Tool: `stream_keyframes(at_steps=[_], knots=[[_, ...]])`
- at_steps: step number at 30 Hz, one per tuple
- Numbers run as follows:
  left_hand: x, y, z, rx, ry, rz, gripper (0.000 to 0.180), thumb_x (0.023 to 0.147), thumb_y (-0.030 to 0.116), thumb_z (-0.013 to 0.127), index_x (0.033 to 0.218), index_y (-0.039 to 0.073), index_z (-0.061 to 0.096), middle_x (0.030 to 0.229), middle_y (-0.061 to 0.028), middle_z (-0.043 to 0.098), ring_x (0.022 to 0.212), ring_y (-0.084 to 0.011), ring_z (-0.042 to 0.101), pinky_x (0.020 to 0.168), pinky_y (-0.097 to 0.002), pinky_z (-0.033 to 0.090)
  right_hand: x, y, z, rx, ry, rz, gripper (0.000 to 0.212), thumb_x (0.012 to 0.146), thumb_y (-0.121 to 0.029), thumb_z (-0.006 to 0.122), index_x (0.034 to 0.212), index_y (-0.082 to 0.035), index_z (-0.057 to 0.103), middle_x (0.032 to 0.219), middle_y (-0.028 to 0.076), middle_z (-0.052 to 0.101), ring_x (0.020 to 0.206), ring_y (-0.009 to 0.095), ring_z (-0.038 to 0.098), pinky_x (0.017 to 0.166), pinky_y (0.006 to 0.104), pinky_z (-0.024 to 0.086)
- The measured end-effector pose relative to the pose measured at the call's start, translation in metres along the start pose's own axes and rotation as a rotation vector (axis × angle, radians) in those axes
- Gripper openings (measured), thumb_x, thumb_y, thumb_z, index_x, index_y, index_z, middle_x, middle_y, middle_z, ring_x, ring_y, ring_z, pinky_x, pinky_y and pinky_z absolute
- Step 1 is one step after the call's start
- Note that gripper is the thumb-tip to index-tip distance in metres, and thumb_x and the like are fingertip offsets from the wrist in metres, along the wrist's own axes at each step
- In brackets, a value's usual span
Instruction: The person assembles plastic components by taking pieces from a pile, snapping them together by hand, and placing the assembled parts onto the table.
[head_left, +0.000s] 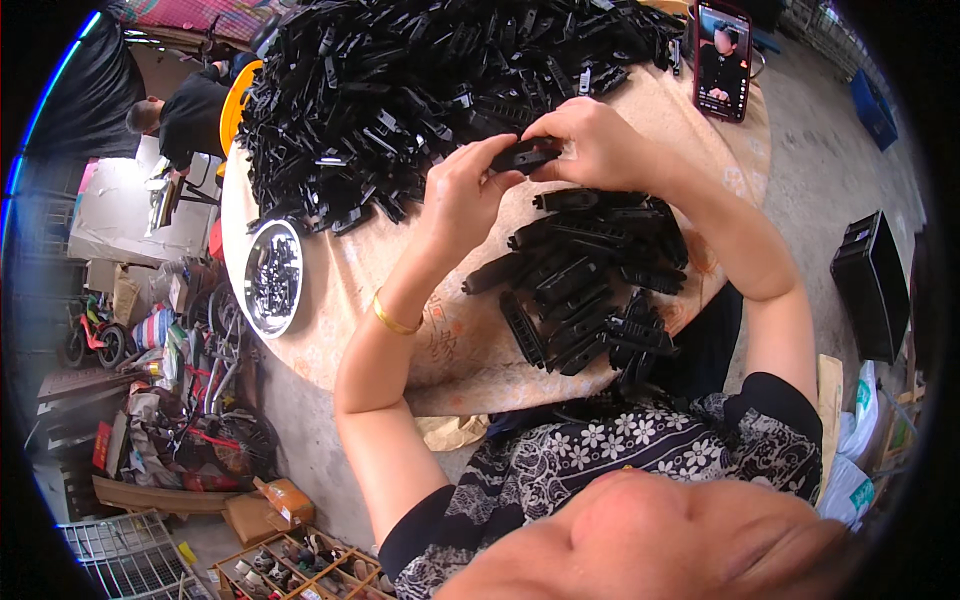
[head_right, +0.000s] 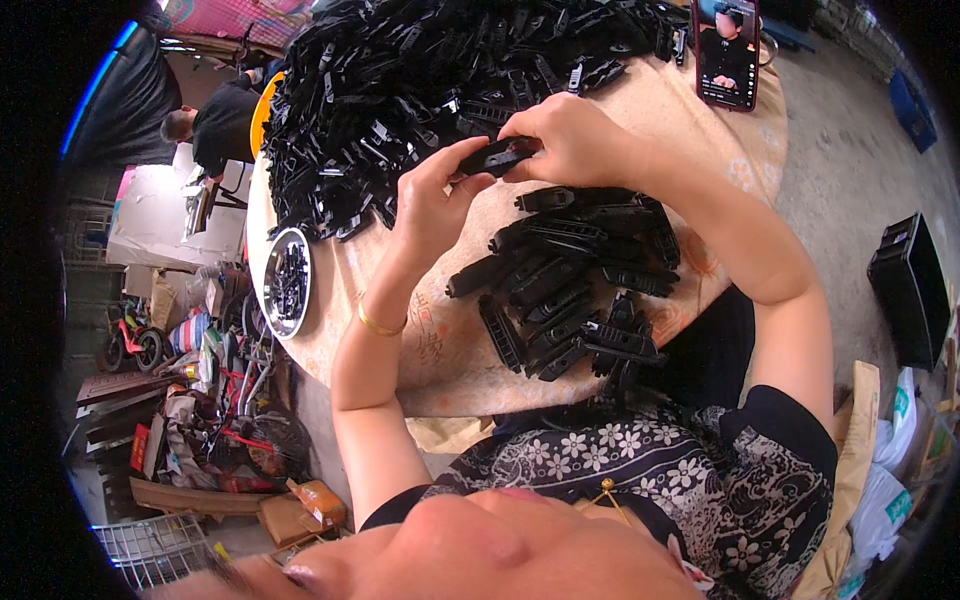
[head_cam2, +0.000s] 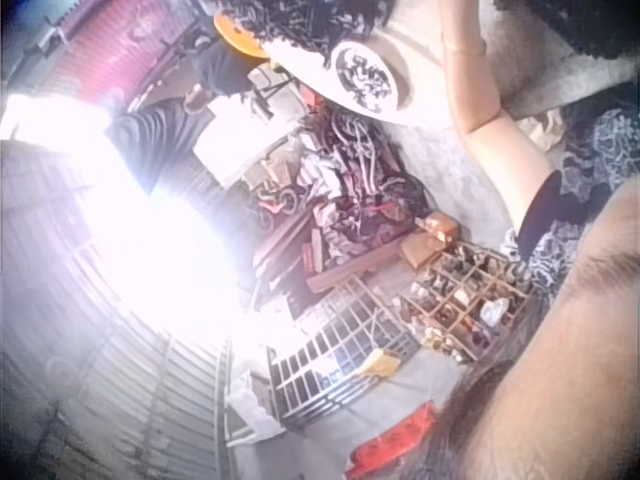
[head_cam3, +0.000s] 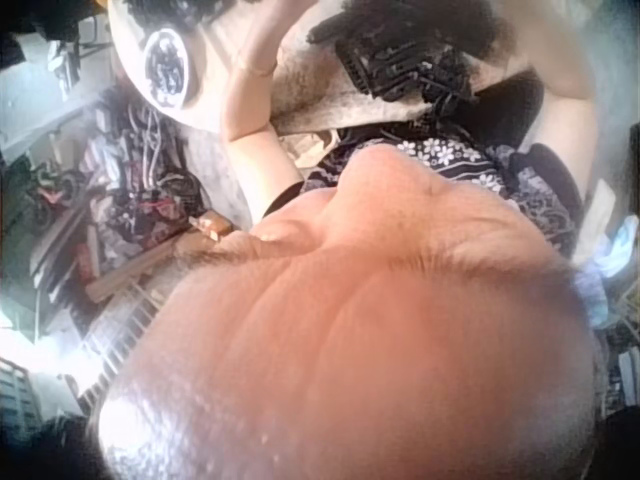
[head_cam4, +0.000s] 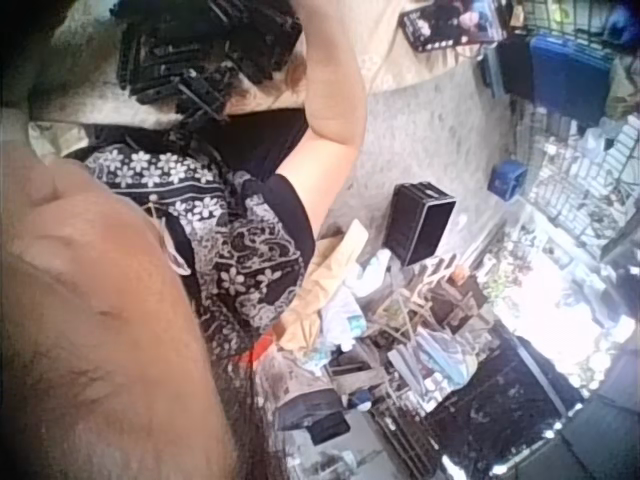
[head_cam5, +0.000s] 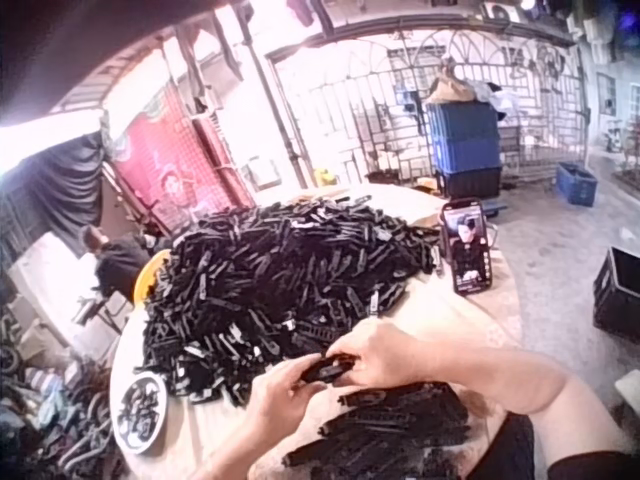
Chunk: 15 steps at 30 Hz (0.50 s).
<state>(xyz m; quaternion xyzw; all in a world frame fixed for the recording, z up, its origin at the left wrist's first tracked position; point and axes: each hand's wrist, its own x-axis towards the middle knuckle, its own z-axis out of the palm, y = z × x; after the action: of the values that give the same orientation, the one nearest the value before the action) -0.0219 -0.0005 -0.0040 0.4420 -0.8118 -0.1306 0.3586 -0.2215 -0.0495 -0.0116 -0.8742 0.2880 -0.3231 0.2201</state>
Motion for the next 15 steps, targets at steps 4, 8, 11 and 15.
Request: stream_keyframes(at_steps=[4,8,11,15], knots=[[-0.005,0.003,-0.001,-0.057,0.008,-0.091,0.037,0.074,0.002,0.069,0.11,0.003,0.06,0.081,-0.0092,0.065,0.067,-0.0081,0.055,0.061,-0.0227,0.045,-0.002,0.002,0.007,-0.111,0.073,-0.181,0.034,0.067,-0.022,0.073,0.087,0.002,0.061,0.07,0.012,0.062,0.074,0.029,0.061,0.067,0.0346,0.048],[-0.01,0.003,0.002,-0.152,-0.023,-0.253,0.034,0.074,0.004,0.068,0.107,0.002,0.06,0.086,-0.0158,0.064,0.066,-0.0197,0.06,0.06,-0.0274,0.047,-0.001,0.001,0.009,-0.014,0.047,-0.137,0.031,0.067,-0.021,0.073,0.083,0.002,0.061,0.068,0.01,0.061,0.076,0.03,0.06,0.066,0.0356,0.047],[-0.014,0.009,0.003,-0.124,0.022,-0.179,0.034,0.074,0.004,0.068,0.107,0.002,0.06,0.085,-0.0152,0.064,0.065,-0.0189,0.06,0.059,-0.0264,0.047,-0.002,-0.003,0.009,0.063,-0.047,0.02,0.034,0.066,-0.022,0.075,0.09,-0.002,0.06,0.073,0.009,0.06,0.074,0.027,0.058,0.078,0.0366,0.043],[-0.019,0.006,0.004,-0.13,0.068,-0.132,0.034,0.074,0.005,0.069,0.107,0.002,0.06,0.085,-0.0148,0.065,0.065,-0.0174,0.059,0.059,-0.0262,0.047,-0.004,-0.002,0.01,-0.055,-0.016,-0.108,0.029,0.067,-0.019,0.074,0.088,-0.002,0.062,0.078,0.012,0.061,0.072,0.026,0.059,0.074,0.0341,0.046]])
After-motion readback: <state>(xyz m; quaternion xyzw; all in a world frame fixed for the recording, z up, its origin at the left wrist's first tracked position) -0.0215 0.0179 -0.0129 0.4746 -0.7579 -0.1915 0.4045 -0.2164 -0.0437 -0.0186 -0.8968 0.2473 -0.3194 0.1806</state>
